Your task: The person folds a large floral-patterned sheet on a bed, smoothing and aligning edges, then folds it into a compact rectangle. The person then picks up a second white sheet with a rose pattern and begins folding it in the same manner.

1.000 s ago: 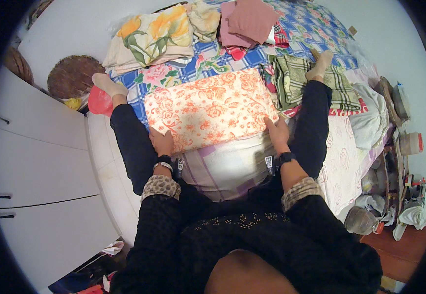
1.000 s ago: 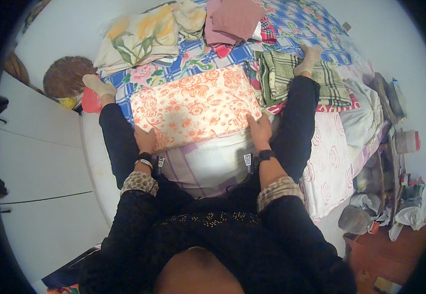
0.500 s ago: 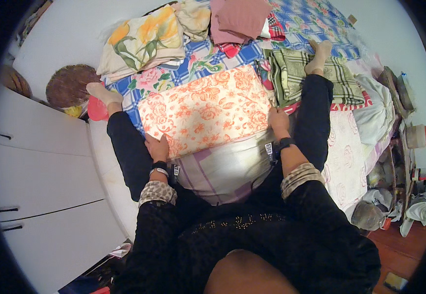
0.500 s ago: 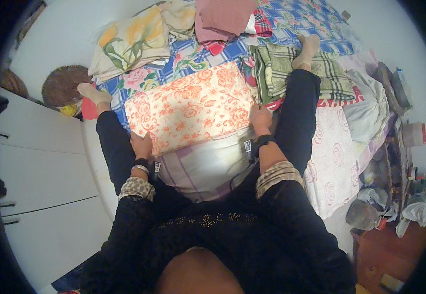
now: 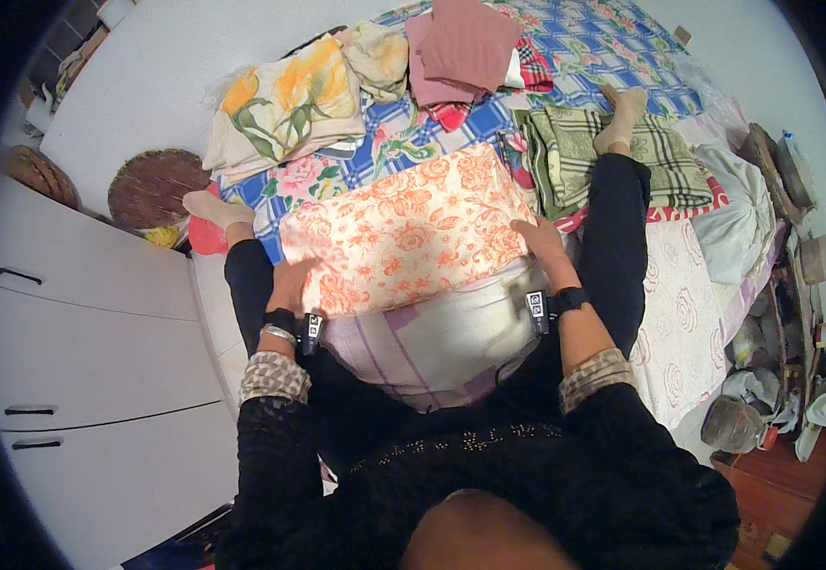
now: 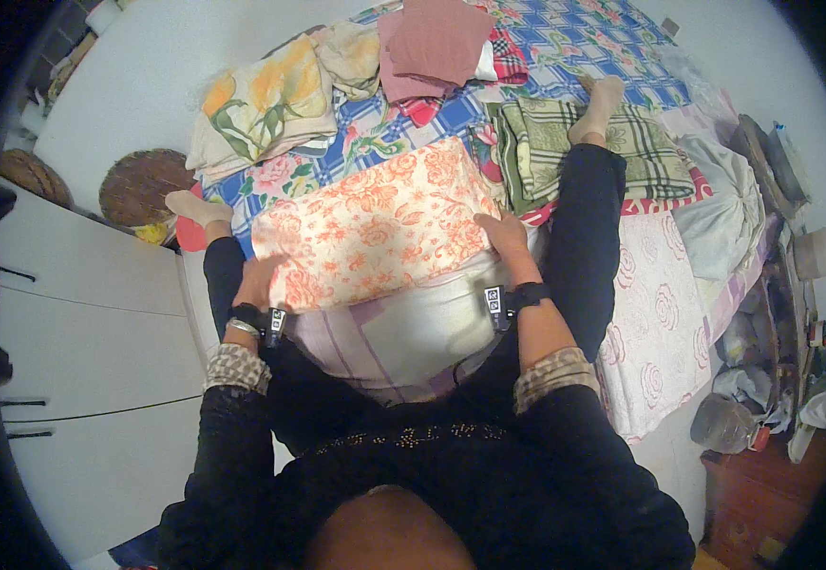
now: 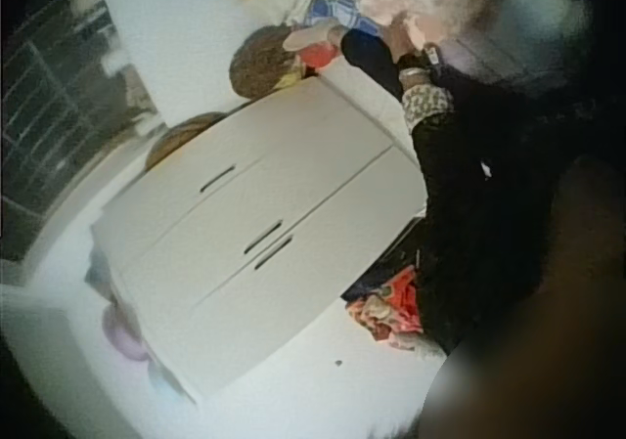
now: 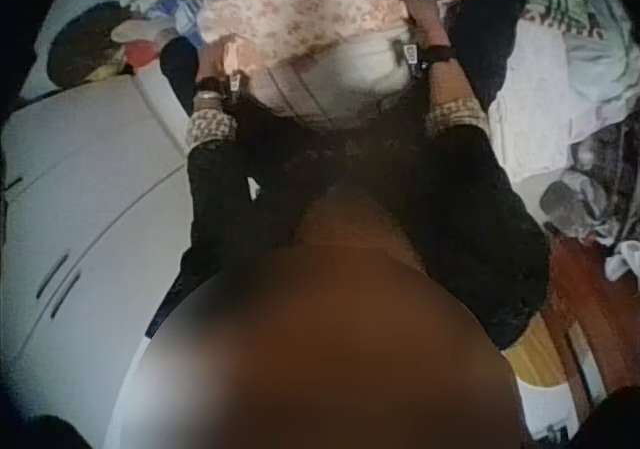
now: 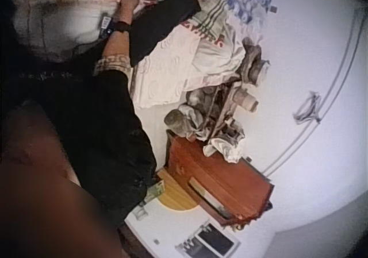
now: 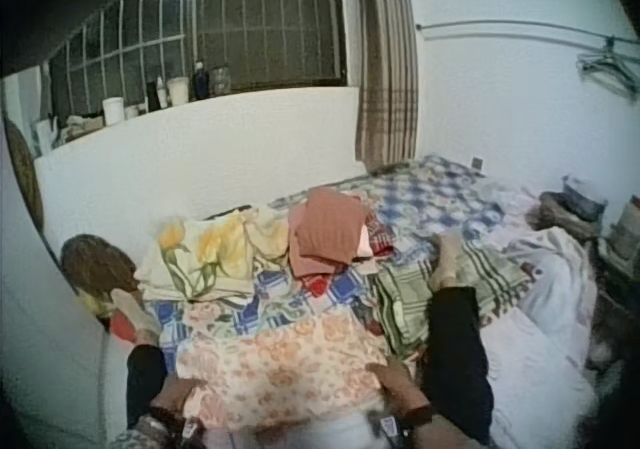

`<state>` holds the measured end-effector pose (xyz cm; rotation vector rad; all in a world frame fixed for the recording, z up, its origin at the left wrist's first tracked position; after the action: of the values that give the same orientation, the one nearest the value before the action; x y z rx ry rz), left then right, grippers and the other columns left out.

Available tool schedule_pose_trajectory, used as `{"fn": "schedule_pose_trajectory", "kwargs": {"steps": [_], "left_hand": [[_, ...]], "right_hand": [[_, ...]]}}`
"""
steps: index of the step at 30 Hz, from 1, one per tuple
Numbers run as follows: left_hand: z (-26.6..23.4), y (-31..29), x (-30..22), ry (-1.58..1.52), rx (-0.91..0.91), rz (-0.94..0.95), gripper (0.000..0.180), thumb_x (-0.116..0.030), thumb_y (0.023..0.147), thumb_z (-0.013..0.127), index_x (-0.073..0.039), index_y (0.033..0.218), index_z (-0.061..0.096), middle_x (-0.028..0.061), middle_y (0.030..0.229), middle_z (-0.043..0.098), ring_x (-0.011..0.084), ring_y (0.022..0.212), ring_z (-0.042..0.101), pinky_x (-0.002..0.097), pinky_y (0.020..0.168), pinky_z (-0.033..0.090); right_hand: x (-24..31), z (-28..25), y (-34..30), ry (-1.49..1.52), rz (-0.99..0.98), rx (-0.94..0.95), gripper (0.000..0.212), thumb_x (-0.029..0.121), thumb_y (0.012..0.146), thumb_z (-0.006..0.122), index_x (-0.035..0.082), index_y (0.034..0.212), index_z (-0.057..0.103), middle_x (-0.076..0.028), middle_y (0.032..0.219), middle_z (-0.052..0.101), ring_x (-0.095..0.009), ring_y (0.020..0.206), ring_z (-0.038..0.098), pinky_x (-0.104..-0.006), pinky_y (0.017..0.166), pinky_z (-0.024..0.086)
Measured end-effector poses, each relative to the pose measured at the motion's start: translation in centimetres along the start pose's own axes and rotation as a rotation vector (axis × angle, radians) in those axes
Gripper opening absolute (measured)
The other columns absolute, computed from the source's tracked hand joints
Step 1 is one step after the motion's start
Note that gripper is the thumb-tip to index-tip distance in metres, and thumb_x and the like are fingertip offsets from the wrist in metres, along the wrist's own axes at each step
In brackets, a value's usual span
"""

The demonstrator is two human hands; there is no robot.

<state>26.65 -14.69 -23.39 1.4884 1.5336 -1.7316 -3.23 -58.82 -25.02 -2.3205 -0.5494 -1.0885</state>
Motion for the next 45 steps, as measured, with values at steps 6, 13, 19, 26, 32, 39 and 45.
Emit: {"fn": "schedule_pose_trajectory", "kwargs": {"steps": [6,13,19,26,32,39,45], "left_hand": [[-0.6,-1.3,-17.1,0.595,-0.203,0.711,0.039,-0.025,0.077,0.075,0.001,0.105,0.067,0.0173,0.092,0.072,0.0267,0.084,0.071,0.0376,0.074,0.054],[-1.4,1.8,-16.7,0.948,-0.565,1.039,0.049,-0.028,0.078,0.075,0.001,0.115,0.064,0.02,0.097,0.071,0.0325,0.092,0.069,0.0425,0.078,0.053],[20.4,-5.5,0.3,0.781,0.368,0.69,0.05,-0.036,0.079,0.074,-0.005,0.118,0.064,0.0157,0.121,0.063,0.0335,0.113,0.06,0.0405,0.096,0.048],[25.8,-15.5,0.1,0.856,0.063,1.046,0.044,-0.04,0.073,0.073,-0.003,0.093,0.063,0.0133,0.092,0.061,0.0325,0.094,0.059,0.04,0.084,0.047],[23.8,-10.9,1.8,0.565,0.313,0.581,0.032,-0.033,0.077,0.07,-0.002,0.084,0.068,0.0107,0.074,0.064,0.0233,0.071,0.062,0.0372,0.067,0.049],[22.5,-10.1,3.7,0.366,0.31,0.362,0.033,-0.032,0.08,0.067,0.001,0.082,0.068,0.0128,0.066,0.064,0.022,0.057,0.064,0.0376,0.054,0.051],[22.7,-9.4,4.7,0.339,0.301,0.298,0.031,-0.03,0.08,0.067,0.001,0.08,0.067,0.0133,0.068,0.065,0.0223,0.065,0.065,0.0395,0.063,0.051]], "right_hand": [[8.0,-2.9,-7.1,0.179,-0.193,0.056,0.038,0.035,0.086,0.067,0.0,0.101,0.067,-0.008,0.073,0.065,-0.014,0.062,0.062,-0.0289,0.057,0.047],[2.6,4.1,-15.8,-0.011,0.111,0.754,0.044,0.047,0.092,0.056,0.003,0.089,0.062,-0.009,0.069,0.065,-0.016,0.056,0.063,-0.0285,0.052,0.051],[-1.7,8.6,-11.6,0.382,0.227,0.66,0.024,0.029,0.094,0.055,0.005,0.097,0.061,-0.008,0.078,0.068,-0.019,0.065,0.066,-0.0307,0.056,0.054],[-2.1,8.7,-11.2,0.526,0.241,0.602,0.02,0.026,0.095,0.058,0.008,0.102,0.063,-0.004,0.078,0.067,-0.012,0.061,0.062,-0.0255,0.057,0.052],[-0.8,7.9,-10.7,0.542,0.18,0.485,0.02,0.026,0.095,0.06,0.007,0.099,0.065,-0.003,0.074,0.066,-0.01,0.058,0.059,-0.0228,0.054,0.049],[0.8,7.1,-10.8,0.44,-0.052,0.351,0.022,0.023,0.094,0.061,0.004,0.103,0.066,-0.001,0.069,0.061,-0.007,0.054,0.052,-0.0223,0.049,0.04],[1.7,8.4,-12.8,0.02,-0.144,0.433,0.025,0.027,0.092,0.062,0.008,0.109,0.065,-0.005,0.072,0.065,-0.016,0.061,0.063,-0.0301,0.058,0.049]]}}
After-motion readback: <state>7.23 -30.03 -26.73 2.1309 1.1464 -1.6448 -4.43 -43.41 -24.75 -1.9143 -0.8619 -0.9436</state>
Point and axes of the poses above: each hand's wrist, its own y-axis towards the middle knuckle, its own z-axis out of the palm, x = y × z, the point moved 8 cm from there along y, towards the middle knuckle
